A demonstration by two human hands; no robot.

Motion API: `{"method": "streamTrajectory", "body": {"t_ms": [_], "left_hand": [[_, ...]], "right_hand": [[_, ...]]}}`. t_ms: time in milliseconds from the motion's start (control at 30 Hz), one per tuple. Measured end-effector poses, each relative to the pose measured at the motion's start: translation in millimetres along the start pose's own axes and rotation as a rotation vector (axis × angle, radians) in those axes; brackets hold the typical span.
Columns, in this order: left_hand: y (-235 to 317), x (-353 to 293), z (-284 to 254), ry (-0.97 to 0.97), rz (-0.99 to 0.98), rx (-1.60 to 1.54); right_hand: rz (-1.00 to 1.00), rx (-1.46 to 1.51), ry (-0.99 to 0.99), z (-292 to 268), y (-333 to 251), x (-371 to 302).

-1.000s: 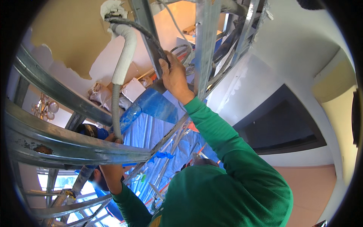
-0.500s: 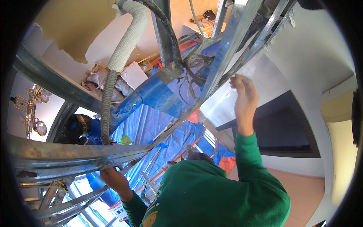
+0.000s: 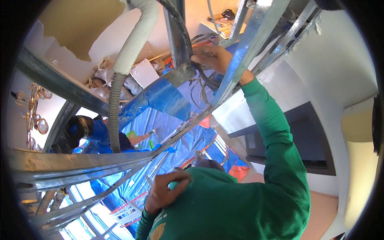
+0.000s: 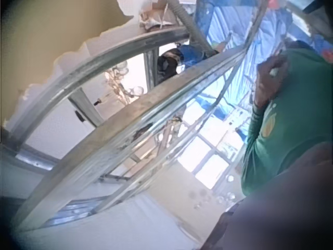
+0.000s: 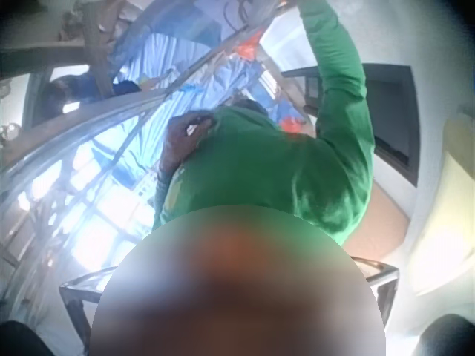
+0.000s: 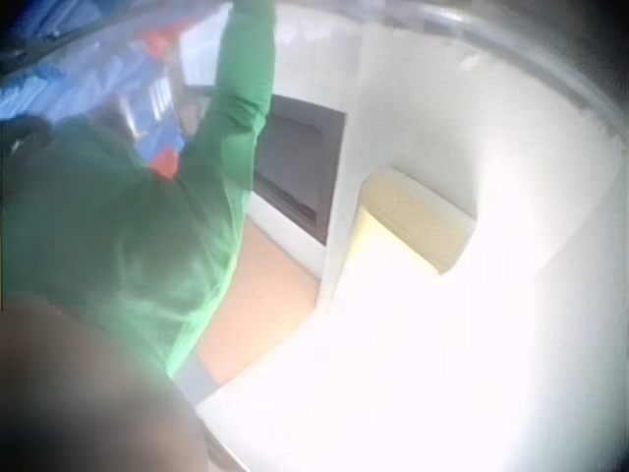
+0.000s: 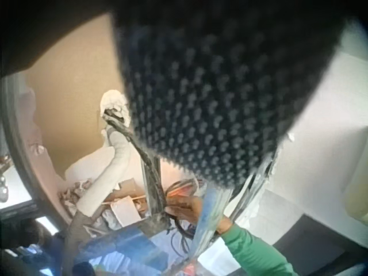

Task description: The person secures a flexible ventilation duct to a ceiling metal frame using black tape and a utility knife. They wrap tape around the duct and frame, then cut excess tape to complete the attachment.

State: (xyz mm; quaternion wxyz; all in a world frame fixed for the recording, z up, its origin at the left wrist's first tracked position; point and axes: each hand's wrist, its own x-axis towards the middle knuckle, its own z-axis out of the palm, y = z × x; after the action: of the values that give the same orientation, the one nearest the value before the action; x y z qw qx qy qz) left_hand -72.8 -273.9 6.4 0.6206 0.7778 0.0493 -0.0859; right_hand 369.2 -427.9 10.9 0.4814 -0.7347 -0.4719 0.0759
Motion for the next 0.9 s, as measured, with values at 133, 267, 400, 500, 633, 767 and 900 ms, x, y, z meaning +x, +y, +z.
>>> {"method": "streamTrajectory", "body": {"t_ms": [133, 267, 400, 500, 633, 767, 900], "left_hand": [[4, 66, 21, 0.163, 0.036, -0.543], [9, 168, 11, 0.418, 0.219, -1.154], [15, 226, -10, 0.751, -0.01, -1.472], [15, 242, -21, 0.769, 0.1, -1.412], [12, 254, -29, 0.807, 0.251, -1.429], [9, 253, -32, 0.759, 0.459, -1.33], [5, 250, -32, 0.737, 0.492, -1.317]], "right_hand": [[0.158, -0.019, -0.061, 12, -1, 8], [0.253, 0.037, 0.01, 17, -7, 4], [0.1, 0.061, 0.1, 28, -6, -4], [0.134, 0.328, 0.089, 33, -3, -12], [0.03, -0.005, 0.106, 32, -1, -15], [-0.1, 0.073, 0.206, 30, 0, -23], [-0.217, 0.052, 0.165, 31, 14, -24]]}}
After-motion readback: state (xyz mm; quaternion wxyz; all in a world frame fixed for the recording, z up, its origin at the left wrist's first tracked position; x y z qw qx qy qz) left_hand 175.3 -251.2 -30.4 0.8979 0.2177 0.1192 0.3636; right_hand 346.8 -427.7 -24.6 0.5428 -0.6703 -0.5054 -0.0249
